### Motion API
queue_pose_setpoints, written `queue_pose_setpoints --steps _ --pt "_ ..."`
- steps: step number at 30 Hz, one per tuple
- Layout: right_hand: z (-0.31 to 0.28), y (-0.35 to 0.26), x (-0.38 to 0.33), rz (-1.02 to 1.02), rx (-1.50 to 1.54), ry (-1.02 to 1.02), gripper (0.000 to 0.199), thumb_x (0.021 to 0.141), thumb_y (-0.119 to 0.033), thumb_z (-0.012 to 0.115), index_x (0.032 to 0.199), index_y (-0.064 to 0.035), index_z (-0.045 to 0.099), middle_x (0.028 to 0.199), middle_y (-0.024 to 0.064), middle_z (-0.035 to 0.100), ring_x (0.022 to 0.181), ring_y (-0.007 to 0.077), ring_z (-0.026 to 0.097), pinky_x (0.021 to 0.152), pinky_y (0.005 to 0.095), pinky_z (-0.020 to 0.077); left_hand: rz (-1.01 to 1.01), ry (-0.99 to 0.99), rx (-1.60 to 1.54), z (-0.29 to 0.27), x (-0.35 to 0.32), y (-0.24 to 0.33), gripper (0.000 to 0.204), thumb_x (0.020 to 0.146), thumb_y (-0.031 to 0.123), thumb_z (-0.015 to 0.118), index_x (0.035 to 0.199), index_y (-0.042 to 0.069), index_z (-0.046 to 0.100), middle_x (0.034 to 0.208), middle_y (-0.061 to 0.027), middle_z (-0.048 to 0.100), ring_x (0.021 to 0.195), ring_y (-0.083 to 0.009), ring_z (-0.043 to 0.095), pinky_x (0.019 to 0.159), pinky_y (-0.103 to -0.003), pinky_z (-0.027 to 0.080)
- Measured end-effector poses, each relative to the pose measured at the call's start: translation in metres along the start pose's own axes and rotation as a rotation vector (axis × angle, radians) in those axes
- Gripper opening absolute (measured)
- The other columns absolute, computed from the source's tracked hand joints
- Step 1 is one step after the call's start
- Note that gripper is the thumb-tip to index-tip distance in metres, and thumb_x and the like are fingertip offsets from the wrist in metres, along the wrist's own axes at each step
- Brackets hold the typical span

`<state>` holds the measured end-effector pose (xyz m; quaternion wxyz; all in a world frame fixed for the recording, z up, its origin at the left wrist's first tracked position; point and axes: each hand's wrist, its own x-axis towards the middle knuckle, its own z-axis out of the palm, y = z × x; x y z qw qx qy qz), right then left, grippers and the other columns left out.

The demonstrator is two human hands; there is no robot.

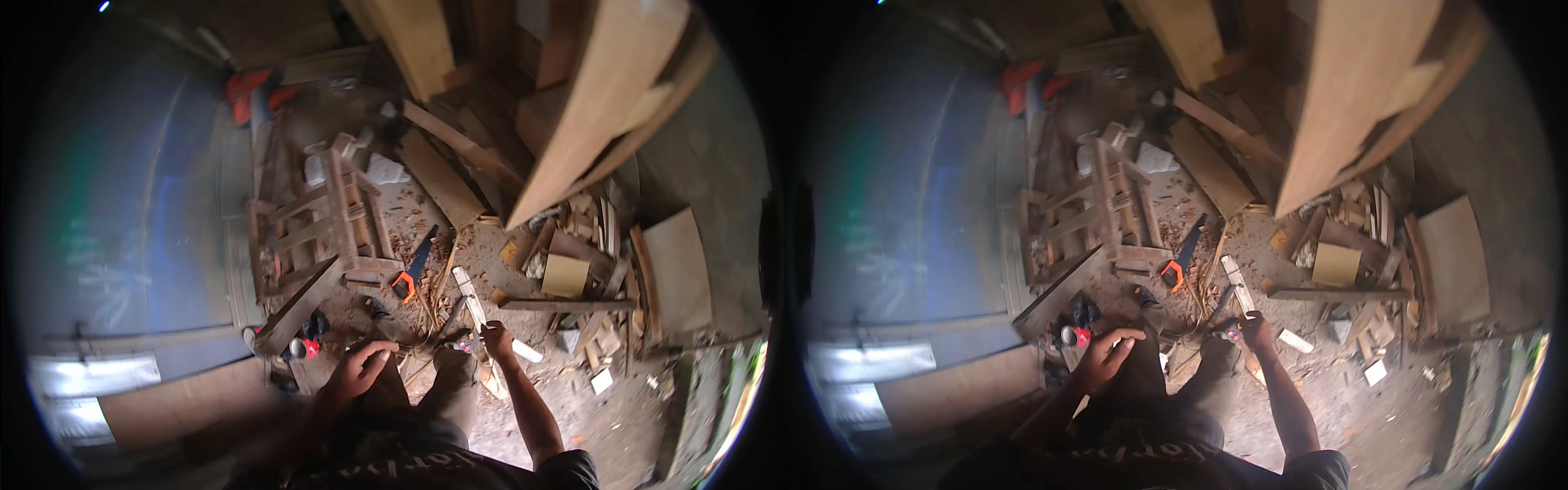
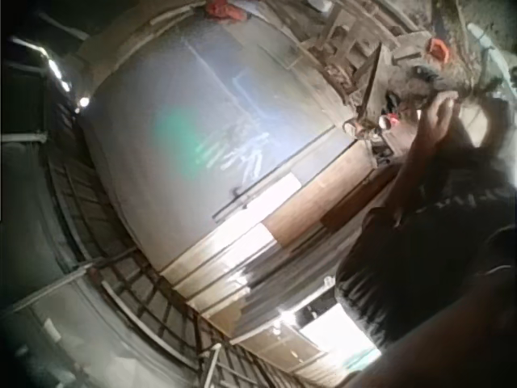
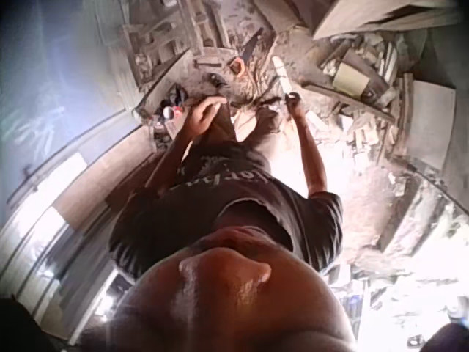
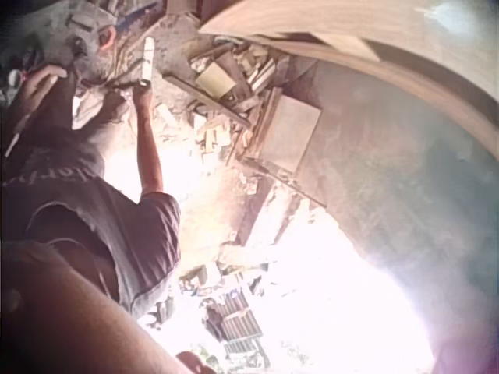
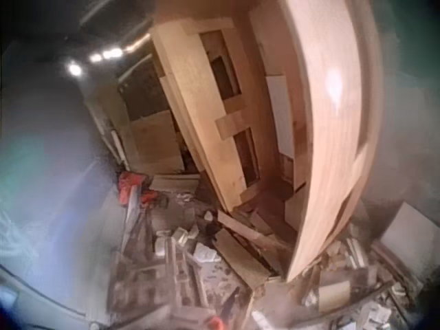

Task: The person uses a hammer to pry apart and remove wooden planks from a frame-like structure. They repeatedly strike and lever the wood, then lift and drop the separated pieces onto the floor.

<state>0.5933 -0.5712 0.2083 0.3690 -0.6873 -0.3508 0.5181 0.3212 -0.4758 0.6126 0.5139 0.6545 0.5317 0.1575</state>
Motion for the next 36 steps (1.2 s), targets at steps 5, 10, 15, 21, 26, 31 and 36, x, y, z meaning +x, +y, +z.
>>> queue_pose_setpoints --steps 5,10,15,21,26,31,36 --pt "0.041 -0.081 -0.004 0.036 -0.199 -0.226 0.042 0.091 -0.032 0.071 0.11 0.0025 0.058 0.079 0.0131 0.071 0.066 0.0161 0.069 0.055 0.0297 0.0538 0.272 0.316 0.033 -0.047 -0.061 0.044 0.018 0.097 0.009 0.055 0.107 0.0 0.067 0.095 -0.0114 0.072 0.092 -0.0203 0.068 0.084 -0.031 0.052" --pt "0.114 -0.245 -0.034 0.346 0.113 -0.484 0.048 0.092 -0.043 0.069 0.11 0.0006 0.059 0.085 0.0117 0.068 0.066 0.0168 0.068 0.056 0.0289 0.0544 0.191 1.089 -0.106 -0.088 -0.122 -0.013 0.026 0.099 0.019 0.051 0.102 -0.003 0.065 0.082 -0.0109 0.07 0.078 -0.0182 0.065 0.078 -0.032 0.051" --pt "0.2 -0.358 -0.069 0.377 0.283 -0.62 0.077 0.095 -0.063 0.049 0.138 -0.0003 0.039 0.11 0.0199 0.062 0.095 0.0304 0.067 0.08 0.0442 0.0565 0.187 1.336 -0.366 -0.14 -0.104 -0.04 0.023 0.1 0.016 0.053 0.106 -0.002 0.064 0.087 -0.0079 0.068 0.081 -0.0133 0.063 0.079 -0.027 0.047" --pt "0.288 -0.42 -0.08 0.755 0.621 -0.631 0.073 0.089 -0.062 0.059 0.132 -0.0042 0.047 0.106 0.0203 0.062 0.092 0.0354 0.066 0.08 0.0526 0.056 0.326 1.161 -0.481 -0.192 -0.078 -0.07 0.023 0.099 0.016 0.054 0.106 -0.004 0.064 0.091 -0.0105 0.067 0.086 -0.0162 0.063 0.083 -0.03 0.047" --pt "0.297 -0.417 -0.076 0.824 0.785 -0.622 0.046 0.086 -0.045 0.07 0.11 -0.0075 0.061 0.082 0.0136 0.066 0.065 0.0291 0.066 0.057 0.0422 0.0568 0.217 1.154 -0.592 -0.273 -0.077 -0.128 0.02 0.1 0.011 0.053 0.108 -0.003 0.065 0.093 -0.0092 0.067 0.085 -0.0151 0.063 0.08 -0.029 0.05" --pt "0.3 -0.432 -0.085 0.932 0.833 -0.491 0.047 0.089 -0.042 0.067 0.113 -0.0029 0.059 0.086 0.0153 0.065 0.066 0.0287 0.066 0.056 0.0398 0.0568 0.229 1.114 -0.663 -0.364 -0.068 -0.19 0.021 0.1 0.013 0.054 0.107 -0.002 0.067 0.09 -0.0085 0.068 0.084 -0.0145 0.063 0.077 -0.03 0.051" --pt "0.299 -0.438 -0.091 0.745 0.823 -0.54 0.046 0.094 -0.039 0.06 0.119 0.0001 0.056 0.093 0.0188 0.064 0.073 0.0287 0.067 0.055 0.0403 0.0575 0.273 1.067 -0.673 -0.416 -0.058 -0.214 0.023 0.101 0.015 0.054 0.11 -0.002 0.067 0.087 -0.0063 0.066 0.082 -0.0133 0.061 0.077 -0.029 0.049"
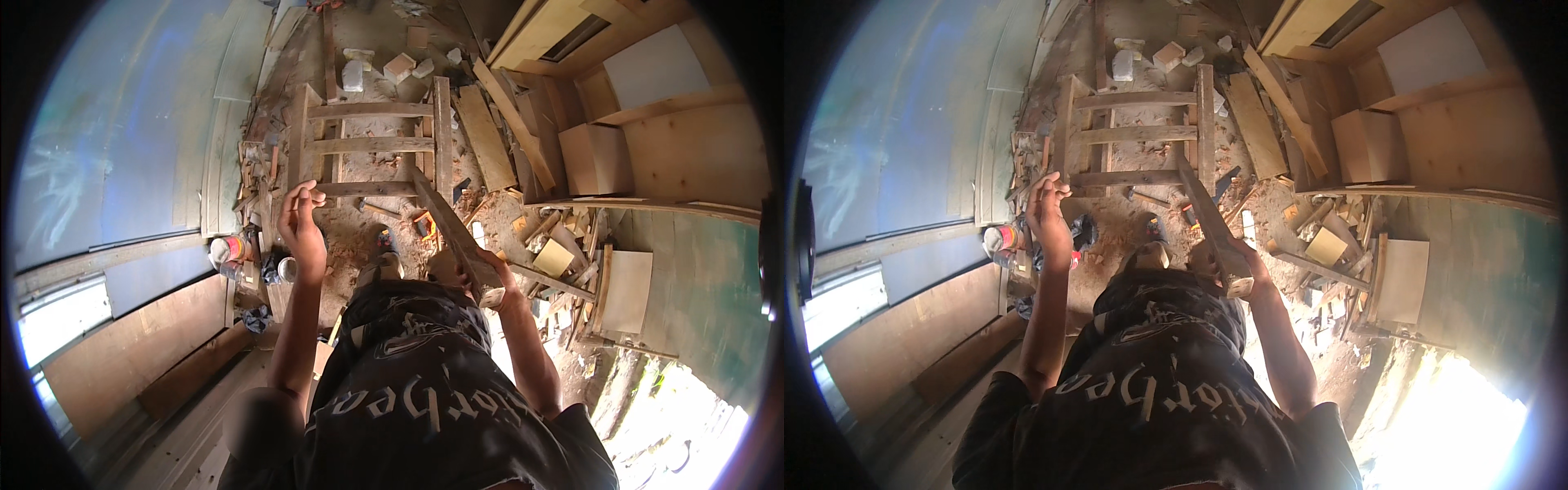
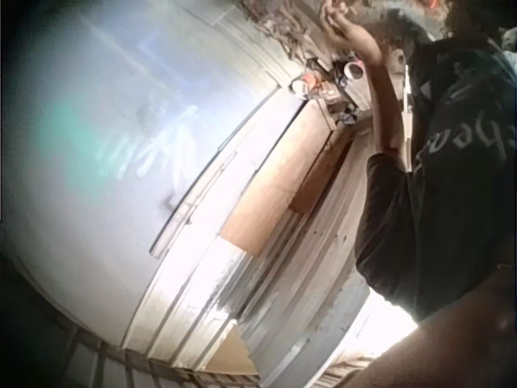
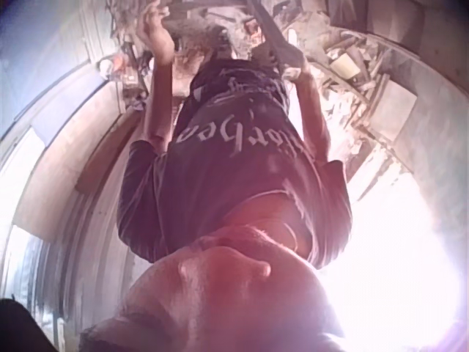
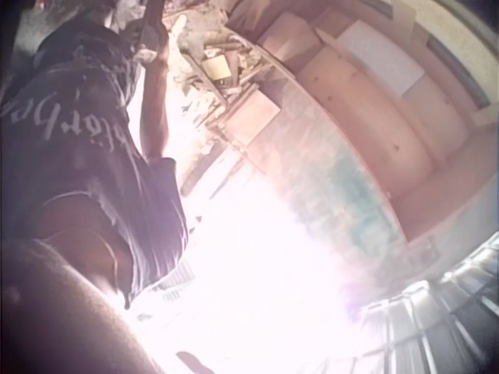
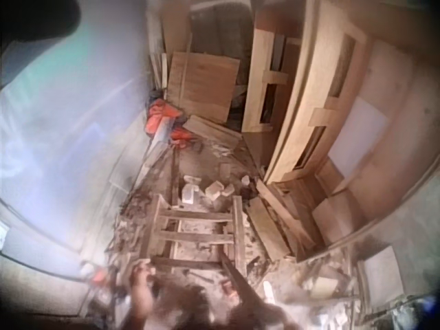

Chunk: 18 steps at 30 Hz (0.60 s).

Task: The person uses a hammer to pry apart and remove wooden planks from a frame-like structure. They repeatedly strike and lever the wood, then lift and drop the separated pieces onto the floor.

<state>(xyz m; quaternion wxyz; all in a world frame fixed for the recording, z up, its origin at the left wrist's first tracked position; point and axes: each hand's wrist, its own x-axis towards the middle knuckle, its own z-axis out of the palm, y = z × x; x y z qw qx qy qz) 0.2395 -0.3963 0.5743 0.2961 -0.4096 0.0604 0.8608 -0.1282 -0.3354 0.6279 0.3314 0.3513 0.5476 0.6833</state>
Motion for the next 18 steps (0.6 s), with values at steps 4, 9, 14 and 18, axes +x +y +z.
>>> queue_pose_setpoints --steps 4,9,14,18 --pt "-0.004 0.002 0.004 0.021 0.089 -0.107 0.058 0.096 -0.045 0.056 0.131 0.0012 0.05 0.103 0.0229 0.065 0.084 0.0334 0.068 0.066 0.0445 0.0599 -0.021 0.013 -0.009 -0.001 -0.002 0.001 0.023 0.101 0.014 0.053 0.109 -0.002 0.067 0.086 -0.0062 0.066 0.081 -0.0134 0.061 0.076 -0.029 0.049" --pt "-0.03 -0.026 0.022 -0.013 -0.096 0.418 0.066 0.099 -0.049 0.047 0.141 0.0014 0.042 0.116 0.0246 0.062 0.099 0.0389 0.066 0.084 0.0485 0.057 -0.099 0.001 0.051 -0.007 -0.034 0.003 0.023 0.1 0.015 0.055 0.108 -0.002 0.067 0.09 -0.0067 0.067 0.081 -0.014 0.063 0.075 -0.03 0.052" --pt "-0.062 -0.018 0.081 0.005 -0.293 0.258 0.084 0.095 -0.06 0.047 0.151 -0.0016 0.025 0.142 0.0243 0.042 0.118 0.0367 0.056 0.096 0.0517 0.0499 -0.237 -0.12 0.166 0.02 -0.068 0.005 0.023 0.099 0.016 0.056 0.109 -0.002 0.066 0.094 -0.0073 0.068 0.085 -0.0141 0.064 0.079 -0.029 0.051" --pt "-0.06 -0.023 0.051 -0.011 -0.102 0.371 0.089 0.092 -0.067 0.048 0.151 -0.0033 0.027 0.142 0.0255 0.042 0.119 0.038 0.055 0.098 0.0531 0.048 -0.217 -0.237 0.155 0.049 -0.103 0.015 0.025 0.1 0.019 0.056 0.109 -0.002 0.067 0.094 -0.0079 0.068 0.087 -0.0149 0.064 0.08 -0.03 0.05"
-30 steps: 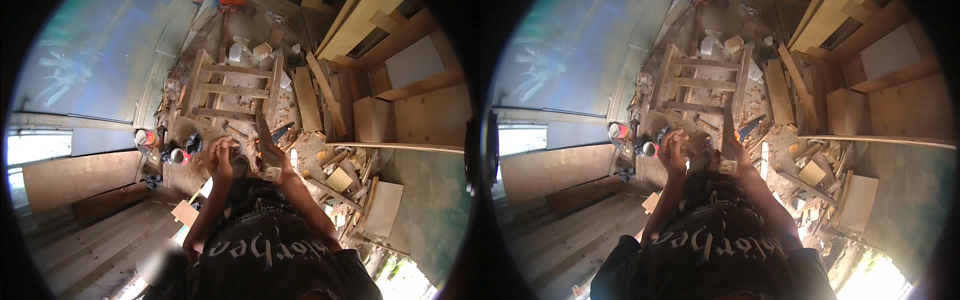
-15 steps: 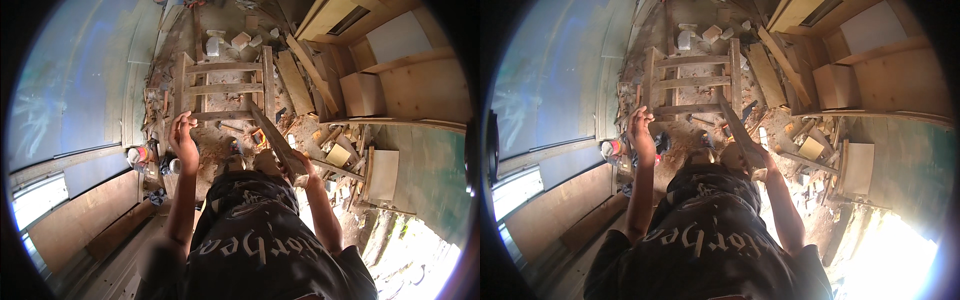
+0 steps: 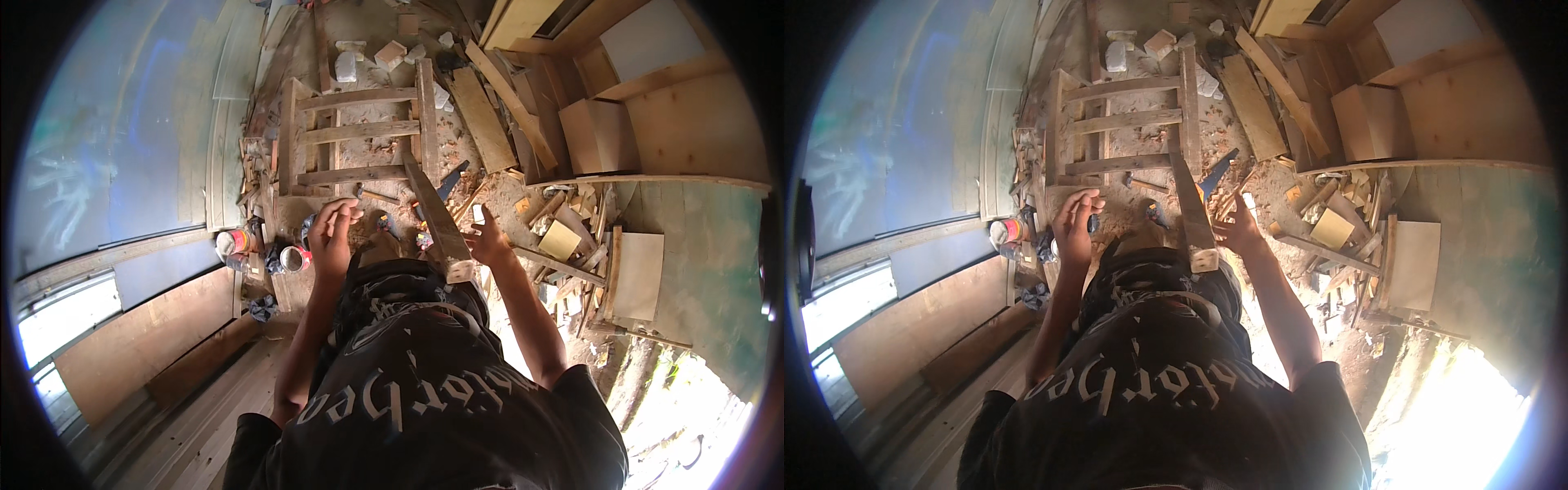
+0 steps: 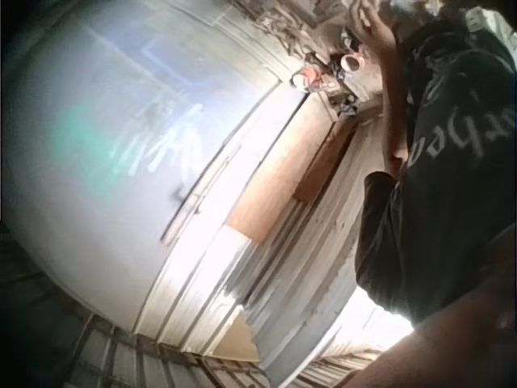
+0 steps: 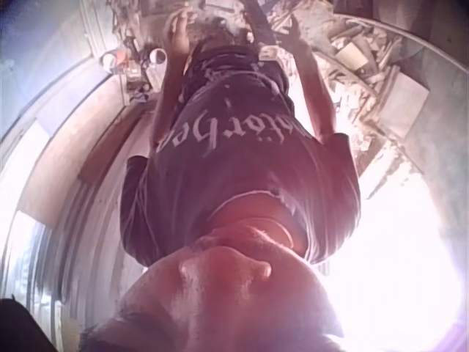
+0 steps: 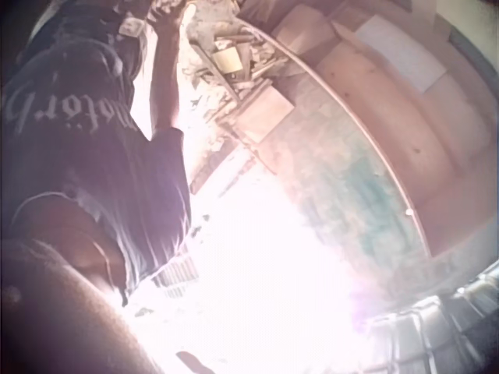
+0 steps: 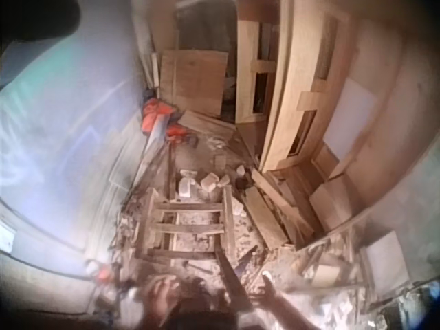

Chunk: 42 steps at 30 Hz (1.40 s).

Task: The person uses a hammer to pry apart and remove wooden planks from a frame-like structure. They repeatedly strike and lever the wood, then lift and drop the separated pieces onto the floor.

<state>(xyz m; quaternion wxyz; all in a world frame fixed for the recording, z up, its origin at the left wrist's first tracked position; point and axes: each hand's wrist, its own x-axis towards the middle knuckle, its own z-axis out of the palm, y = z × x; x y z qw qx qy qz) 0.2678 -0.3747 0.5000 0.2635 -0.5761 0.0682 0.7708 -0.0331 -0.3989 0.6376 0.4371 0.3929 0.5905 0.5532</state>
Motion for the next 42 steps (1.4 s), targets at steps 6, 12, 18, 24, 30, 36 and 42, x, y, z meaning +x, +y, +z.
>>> queue_pose_setpoints --steps 6,12,18,24,30,36,42 --pt "-0.005 0.042 0.078 -0.247 -0.141 -0.35 0.083 0.095 -0.069 0.037 0.142 -0.0001 0.04 0.125 0.024 0.059 0.106 0.0375 0.064 0.087 0.0482 0.0563 -0.053 -0.052 0.045 0.049 -0.026 -0.007 0.026 0.1 0.019 0.055 0.109 -0.003 0.067 0.093 -0.0088 0.068 0.088 -0.0155 0.064 0.081 -0.03 0.05" --pt "0.045 0.023 -0.026 -0.219 -0.078 -0.332 0.081 0.096 -0.07 0.03 0.139 -0.0036 0.044 0.12 0.0225 0.062 0.101 0.0345 0.066 0.084 0.0499 0.057 -0.089 0.01 0.048 0.051 -0.045 -0.003 0.022 0.1 0.016 0.056 0.109 -0.002 0.066 0.094 -0.0073 0.068 0.088 -0.0131 0.064 0.08 -0.027 0.05" --pt "0.045 0.024 -0.017 -0.095 0.065 -0.325 0.069 0.101 -0.062 0.026 0.125 -0.0039 0.055 0.102 0.018 0.068 0.085 0.0324 0.067 0.075 0.0483 0.0576 -0.055 -0.014 0.057 0.065 -0.047 -0.002 0.027 0.1 0.02 0.055 0.11 -0.003 0.067 0.093 -0.0079 0.067 0.087 -0.0153 0.064 0.08 -0.03 0.051" --pt "0.05 0.018 -0.033 -0.115 0.011 -0.315 0.065 0.103 -0.057 0.027 0.122 -0.0017 0.055 0.099 0.0173 0.067 0.079 0.0317 0.067 0.072 0.0477 0.0573 -0.032 0.02 0.073 0.067 -0.052 -0.001 0.027 0.1 0.019 0.055 0.109 -0.003 0.067 0.093 -0.0077 0.067 0.087 -0.0151 0.064 0.079 -0.03 0.051" --pt "0.056 0.01 -0.037 0.012 0.064 -0.328 0.055 0.101 -0.053 0.039 0.114 -0.0024 0.056 0.092 0.0164 0.065 0.074 0.0331 0.066 0.071 0.0499 0.0581 -0.033 0.104 0.055 0.052 -0.058 0.0 0.026 0.1 0.018 0.055 0.11 -0.002 0.066 0.091 -0.0066 0.067 0.086 -0.0143 0.063 0.079 -0.029 0.051" --pt "0.05 0.013 -0.026 0.13 0.126 -0.321 0.04 0.095 -0.039 0.051 0.111 -0.0034 0.056 0.092 0.0161 0.065 0.076 0.0333 0.066 0.072 0.0505 0.0589 -0.056 0.18 -0.023 0.032 -0.063 -0.01 0.023 0.1 0.016 0.056 0.11 -0.001 0.067 0.093 -0.0053 0.067 0.086 -0.0127 0.063 0.08 -0.028 0.051" --pt "0.062 0.006 -0.056 0.167 0.067 -0.26 0.042 0.089 -0.046 0.055 0.099 -0.0056 0.063 0.079 0.014 0.066 0.063 0.0307 0.064 0.058 0.0449 0.0546 -0.065 0.194 -0.046 0.019 -0.068 -0.024 0.022 0.1 0.016 0.056 0.111 0.0 0.067 0.093 -0.0043 0.067 0.086 -0.0117 0.062 0.08 -0.027 0.05"
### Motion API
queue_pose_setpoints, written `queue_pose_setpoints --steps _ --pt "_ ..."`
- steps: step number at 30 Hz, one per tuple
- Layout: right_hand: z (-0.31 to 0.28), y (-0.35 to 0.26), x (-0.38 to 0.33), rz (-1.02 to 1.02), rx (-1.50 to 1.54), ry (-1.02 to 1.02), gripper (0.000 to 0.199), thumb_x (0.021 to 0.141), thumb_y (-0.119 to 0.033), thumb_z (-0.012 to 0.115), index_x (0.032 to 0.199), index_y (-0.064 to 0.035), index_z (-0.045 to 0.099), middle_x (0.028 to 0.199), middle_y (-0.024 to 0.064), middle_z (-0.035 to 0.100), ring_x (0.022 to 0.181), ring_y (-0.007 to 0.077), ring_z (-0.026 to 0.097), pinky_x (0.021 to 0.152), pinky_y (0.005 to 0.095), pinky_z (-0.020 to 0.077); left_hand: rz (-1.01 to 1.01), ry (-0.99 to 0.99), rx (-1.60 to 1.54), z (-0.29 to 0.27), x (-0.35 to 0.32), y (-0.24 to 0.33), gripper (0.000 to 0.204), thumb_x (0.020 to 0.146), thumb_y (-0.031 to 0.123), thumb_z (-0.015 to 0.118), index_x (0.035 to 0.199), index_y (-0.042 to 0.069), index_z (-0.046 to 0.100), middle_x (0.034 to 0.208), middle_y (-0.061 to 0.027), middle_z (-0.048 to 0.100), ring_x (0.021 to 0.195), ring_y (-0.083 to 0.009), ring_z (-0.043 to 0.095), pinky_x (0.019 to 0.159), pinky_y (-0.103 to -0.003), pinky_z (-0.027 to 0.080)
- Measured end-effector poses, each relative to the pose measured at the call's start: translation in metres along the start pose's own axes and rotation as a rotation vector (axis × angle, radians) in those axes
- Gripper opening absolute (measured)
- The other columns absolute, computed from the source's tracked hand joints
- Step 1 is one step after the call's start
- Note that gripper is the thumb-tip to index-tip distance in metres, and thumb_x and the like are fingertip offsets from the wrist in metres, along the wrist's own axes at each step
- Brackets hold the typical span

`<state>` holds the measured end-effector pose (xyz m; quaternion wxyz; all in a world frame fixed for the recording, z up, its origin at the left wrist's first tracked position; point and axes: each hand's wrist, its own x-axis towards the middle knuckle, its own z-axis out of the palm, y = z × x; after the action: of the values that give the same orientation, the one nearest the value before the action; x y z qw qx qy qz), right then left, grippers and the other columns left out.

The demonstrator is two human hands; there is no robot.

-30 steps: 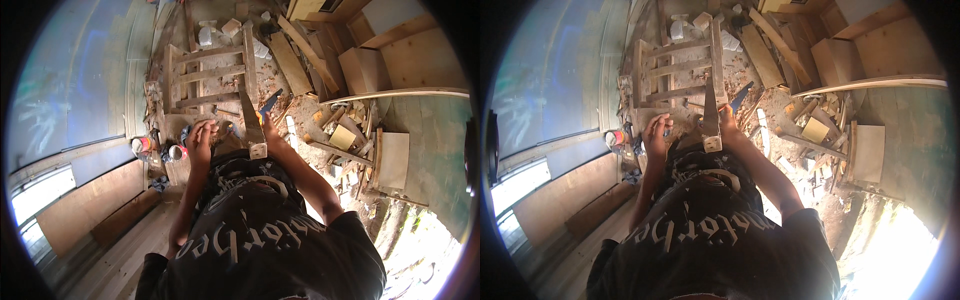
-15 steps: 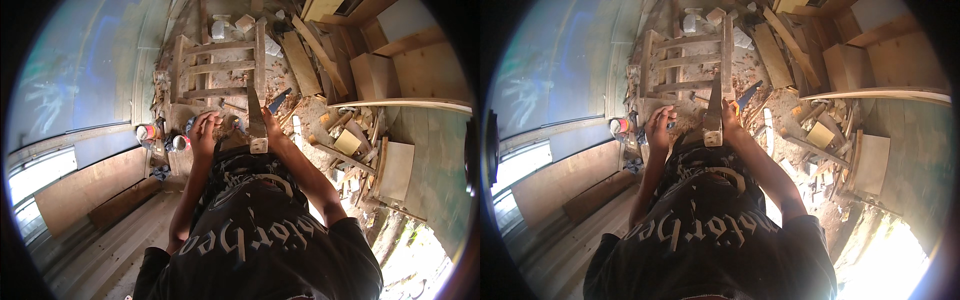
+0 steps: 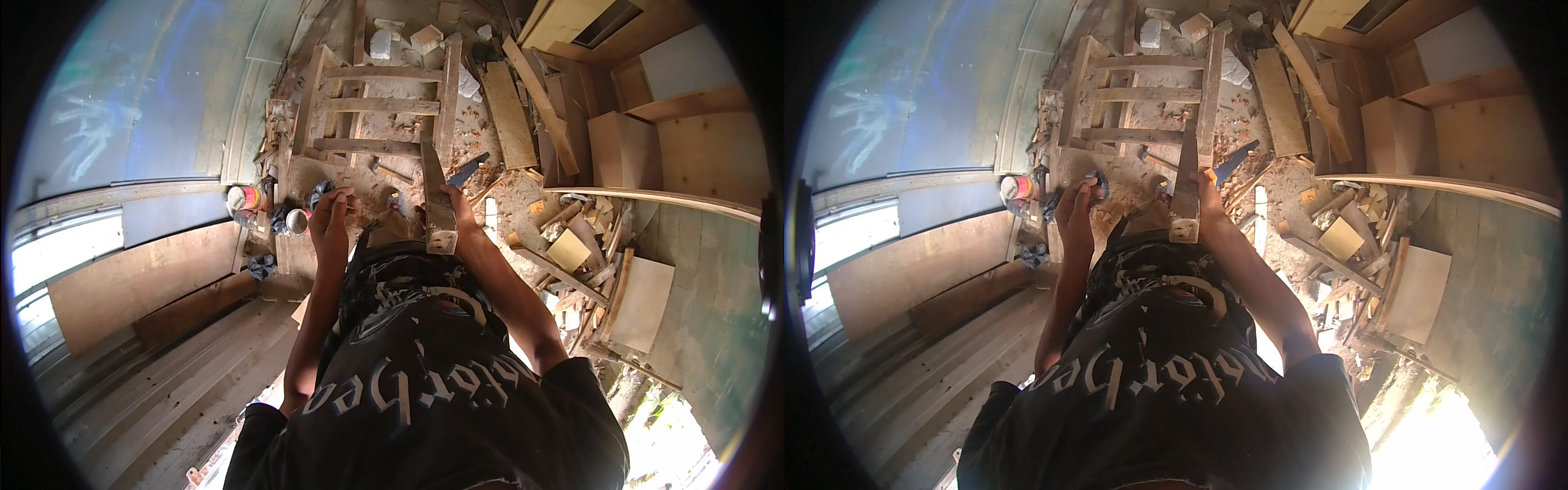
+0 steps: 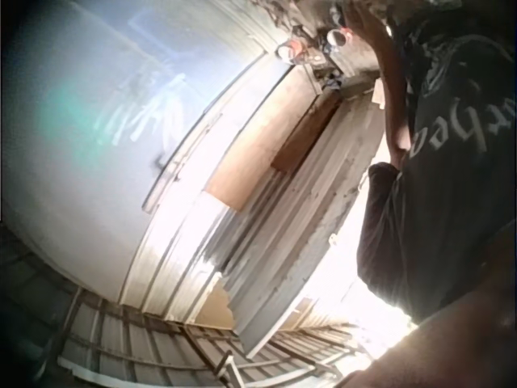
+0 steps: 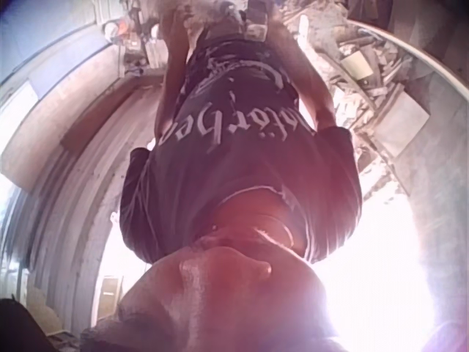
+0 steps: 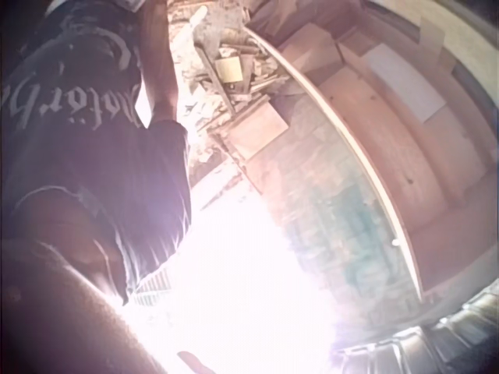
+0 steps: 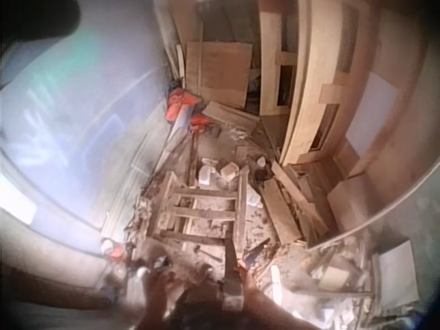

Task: The person uses a hammer to pry apart and remove wooden planks from a frame-like structure. They repeatedly strike and lever the wood, then lift and drop the separated pieces onto the floor.

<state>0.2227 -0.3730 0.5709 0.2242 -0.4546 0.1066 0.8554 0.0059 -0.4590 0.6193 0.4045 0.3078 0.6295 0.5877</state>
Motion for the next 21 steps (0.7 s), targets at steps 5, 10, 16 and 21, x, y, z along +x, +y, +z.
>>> queue_pose_setpoints --steps 5,10,16,21 --pt "-0.001 0.001 0.002 -0.064 -0.073 0.014 0.044 0.09 -0.046 0.053 0.1 -0.0049 0.064 0.077 0.0138 0.067 0.061 0.0301 0.063 0.055 0.0428 0.0545 -0.009 0.011 -0.016 -0.003 0.003 -0.002 0.022 0.1 0.017 0.056 0.111 0.001 0.067 0.093 -0.0042 0.066 0.086 -0.0118 0.061 0.08 -0.027 0.05" --pt "-0.013 -0.002 0.02 -0.04 -0.084 0.048 0.043 0.092 -0.044 0.052 0.103 -0.0044 0.064 0.079 0.0146 0.067 0.061 0.0297 0.063 0.055 0.042 0.0547 -0.005 -0.003 -0.027 -0.005 0.004 -0.003 0.022 0.1 0.016 0.056 0.11 0.0 0.067 0.093 -0.0041 0.066 0.085 -0.0117 0.061 0.08 -0.027 0.05" --pt "-0.051 0.007 0.044 -0.181 -0.066 -0.121 0.057 0.094 -0.052 0.051 0.117 -0.0014 0.058 0.106 0.0188 0.065 0.088 0.0309 0.066 0.078 0.0459 0.0561 -0.076 -0.025 -0.039 0.003 -0.002 -0.002 0.019 0.1 0.016 0.057 0.107 0.001 0.067 0.093 -0.003 0.067 0.082 -0.0096 0.06 0.077 -0.026 0.048" --pt "-0.138 -0.029 0.075 -0.364 -0.05 0.275 0.07 0.095 -0.065 0.043 0.152 -0.0253 0.028 0.144 0.0133 0.046 0.126 0.0307 0.052 0.108 0.0555 0.0313 -0.074 -0.026 -0.048 -0.006 0.0 -0.003 0.019 0.1 0.016 0.056 0.106 0.002 0.067 0.092 -0.0028 0.068 0.081 -0.0085 0.06 0.076 -0.025 0.047"
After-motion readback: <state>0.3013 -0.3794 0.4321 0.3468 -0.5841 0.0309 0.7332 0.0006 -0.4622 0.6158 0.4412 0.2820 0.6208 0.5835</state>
